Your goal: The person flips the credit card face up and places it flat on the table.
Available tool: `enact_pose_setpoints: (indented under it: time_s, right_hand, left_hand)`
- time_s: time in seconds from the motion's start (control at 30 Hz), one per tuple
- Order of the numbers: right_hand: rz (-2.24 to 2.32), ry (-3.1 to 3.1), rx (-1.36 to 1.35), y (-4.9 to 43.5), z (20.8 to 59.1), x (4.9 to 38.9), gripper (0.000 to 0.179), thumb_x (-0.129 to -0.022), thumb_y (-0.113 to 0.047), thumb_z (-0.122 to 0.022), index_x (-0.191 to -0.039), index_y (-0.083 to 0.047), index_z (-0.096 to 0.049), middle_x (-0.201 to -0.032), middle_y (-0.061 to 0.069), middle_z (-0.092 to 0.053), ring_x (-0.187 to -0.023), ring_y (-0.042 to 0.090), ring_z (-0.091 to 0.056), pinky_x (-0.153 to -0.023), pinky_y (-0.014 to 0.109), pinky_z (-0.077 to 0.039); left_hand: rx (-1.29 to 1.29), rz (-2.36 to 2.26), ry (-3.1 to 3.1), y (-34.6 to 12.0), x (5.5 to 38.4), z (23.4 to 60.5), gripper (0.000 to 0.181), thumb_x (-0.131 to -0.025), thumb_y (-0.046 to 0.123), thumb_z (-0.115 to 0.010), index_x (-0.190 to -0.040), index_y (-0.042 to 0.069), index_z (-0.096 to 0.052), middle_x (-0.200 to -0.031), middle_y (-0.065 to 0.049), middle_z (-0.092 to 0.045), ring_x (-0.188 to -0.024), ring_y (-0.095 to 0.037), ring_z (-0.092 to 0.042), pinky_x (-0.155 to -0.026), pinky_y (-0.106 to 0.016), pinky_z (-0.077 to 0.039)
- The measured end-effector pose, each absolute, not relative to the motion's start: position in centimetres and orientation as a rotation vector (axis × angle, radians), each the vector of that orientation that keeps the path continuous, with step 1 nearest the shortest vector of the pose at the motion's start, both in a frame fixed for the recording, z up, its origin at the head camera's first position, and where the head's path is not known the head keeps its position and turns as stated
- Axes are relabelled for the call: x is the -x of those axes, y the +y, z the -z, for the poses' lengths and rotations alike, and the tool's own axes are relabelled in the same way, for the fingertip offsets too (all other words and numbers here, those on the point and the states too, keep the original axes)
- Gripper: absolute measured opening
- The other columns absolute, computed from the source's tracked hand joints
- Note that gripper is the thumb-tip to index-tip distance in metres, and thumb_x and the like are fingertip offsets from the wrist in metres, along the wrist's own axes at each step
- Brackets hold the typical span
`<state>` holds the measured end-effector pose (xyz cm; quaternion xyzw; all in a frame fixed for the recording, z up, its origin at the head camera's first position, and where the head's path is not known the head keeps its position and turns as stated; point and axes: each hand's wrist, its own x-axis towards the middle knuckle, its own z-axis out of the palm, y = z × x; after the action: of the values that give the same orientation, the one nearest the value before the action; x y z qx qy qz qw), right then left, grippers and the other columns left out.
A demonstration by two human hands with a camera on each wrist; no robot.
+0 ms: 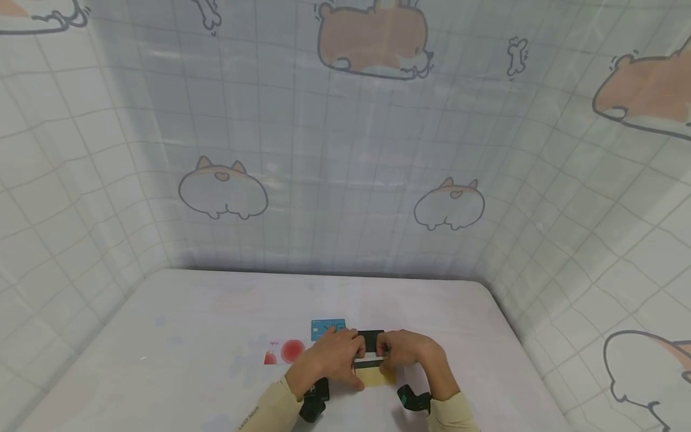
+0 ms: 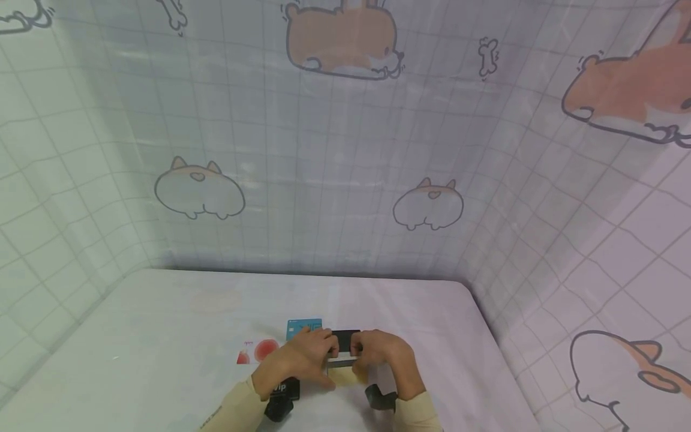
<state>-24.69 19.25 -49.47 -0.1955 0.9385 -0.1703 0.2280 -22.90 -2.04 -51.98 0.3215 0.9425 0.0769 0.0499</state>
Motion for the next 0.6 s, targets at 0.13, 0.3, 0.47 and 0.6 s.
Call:
enact_pose_setpoints:
  time_s: [0.13, 0.3, 0.47, 0.6]
  right_hand:
    - [0.517, 2.569, 0.568, 19.48, 49.38, 24.69, 0.020, -0.083, -0.025, -0.080, -0.090, -0.022, -0.061, -0.080, -0.004, -0.056, -0.073, 0.015, -0.049, -0.063, 0.034, -0.036]
    - [0.584, 2.550, 0.585, 19.75, 49.43, 24.78, 0.016, -0.085, -0.022, -0.076, -0.089, -0.019, -0.061, -0.078, -0.003, -0.056, -0.072, 0.015, -0.049, -0.063, 0.033, -0.036]
    - [0.612, 2.539, 0.582, 19.93, 49.64, 25.08, 0.013, -0.087, -0.021, -0.074, -0.087, -0.019, -0.062, -0.078, -0.004, -0.057, -0.072, 0.014, -0.049, -0.063, 0.033, -0.036]
    - [0.609, 2.544, 0.588, 20.05, 49.78, 25.32, 0.011, -0.089, -0.021, -0.072, -0.084, -0.018, -0.063, -0.078, -0.004, -0.058, -0.071, 0.013, -0.050, -0.063, 0.031, -0.037]
  left_hand:
    - [-0.986, -0.215, 2.888, -1.94, 22.84, 51.92, 0.055, -0.067, 0.070, -0.082, -0.096, 0.031, -0.057, -0.092, 0.014, -0.049, -0.091, -0.009, -0.048, -0.087, -0.039, -0.042]
    - [-0.971, -0.204, 2.891, -1.89, 22.84, 52.03, 0.059, -0.066, 0.073, -0.081, -0.100, 0.031, -0.057, -0.094, 0.014, -0.050, -0.093, -0.008, -0.049, -0.091, -0.041, -0.043]
    - [-0.996, -0.202, 2.892, -1.88, 22.99, 52.05, 0.059, -0.067, 0.071, -0.081, -0.101, 0.030, -0.055, -0.095, 0.014, -0.050, -0.094, -0.008, -0.049, -0.091, -0.039, -0.042]
    - [-1.045, -0.167, 2.917, -1.89, 23.06, 52.01, 0.057, -0.069, 0.070, -0.080, -0.101, 0.029, -0.056, -0.096, 0.014, -0.051, -0.093, -0.008, -0.049, -0.089, -0.037, -0.041]
